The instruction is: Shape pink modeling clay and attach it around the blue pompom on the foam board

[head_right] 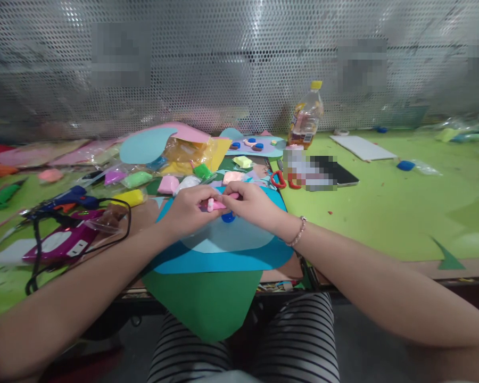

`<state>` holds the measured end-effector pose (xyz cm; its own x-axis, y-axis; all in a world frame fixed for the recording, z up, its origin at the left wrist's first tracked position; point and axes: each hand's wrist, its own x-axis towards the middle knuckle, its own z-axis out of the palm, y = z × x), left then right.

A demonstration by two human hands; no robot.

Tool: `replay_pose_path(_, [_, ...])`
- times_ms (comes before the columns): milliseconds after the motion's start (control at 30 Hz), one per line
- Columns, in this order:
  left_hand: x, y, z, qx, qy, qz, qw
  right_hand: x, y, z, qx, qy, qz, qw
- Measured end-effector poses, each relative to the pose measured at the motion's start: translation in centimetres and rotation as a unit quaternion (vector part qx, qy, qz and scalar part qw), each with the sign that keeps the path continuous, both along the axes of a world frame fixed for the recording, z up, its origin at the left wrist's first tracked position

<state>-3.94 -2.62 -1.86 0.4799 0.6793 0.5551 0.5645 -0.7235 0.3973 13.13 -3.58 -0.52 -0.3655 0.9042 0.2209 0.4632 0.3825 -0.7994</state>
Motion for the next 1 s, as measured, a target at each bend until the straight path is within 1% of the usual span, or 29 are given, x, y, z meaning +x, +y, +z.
replay_pose_path(133, [0.0, 0.0, 0.0, -0.002, -0.006, -0.007, 1.0, 0.1, 0.3, -0.4, 0.033, -0.019, -0.014, 0.999])
replay_pose_path(333, [0.1, -0.1, 0.1, -0.018, -0.026, 0.0, 0.999, 0.1, 0.0, -0.3, 0.068, -0.032, 0.0, 0.997])
replay_pose_path(433, [0.0, -0.2, 0.2, -0.049, -0.04, -0.003, 0.998, 0.3, -0.2, 0.0, 0.09, -0.055, 0.011, 0.994])
replay_pose_path(567, [0.0, -0.4, 0.6, -0.112, -0.053, -0.001, 0.992, 1.0, 0.0, 0.0, 0.117, -0.083, 0.049, 0.988])
replay_pose_path(667, [0.0, -0.5, 0.7, -0.14, -0.053, -0.007, 0.989, 1.3, 0.2, -0.1, 0.139, -0.087, 0.039, 0.986])
replay_pose_path(833, [-0.1, -0.3, 0.5, -0.1, -0.05, -0.01, 0.994, 1.1, 0.1, -0.2, 0.145, -0.068, 0.036, 0.986])
replay_pose_path(1000, [-0.1, -0.1, 0.4, -0.086, -0.053, -0.006, 0.995, 1.0, 0.0, 0.0, 0.117, -0.053, 0.038, 0.991])
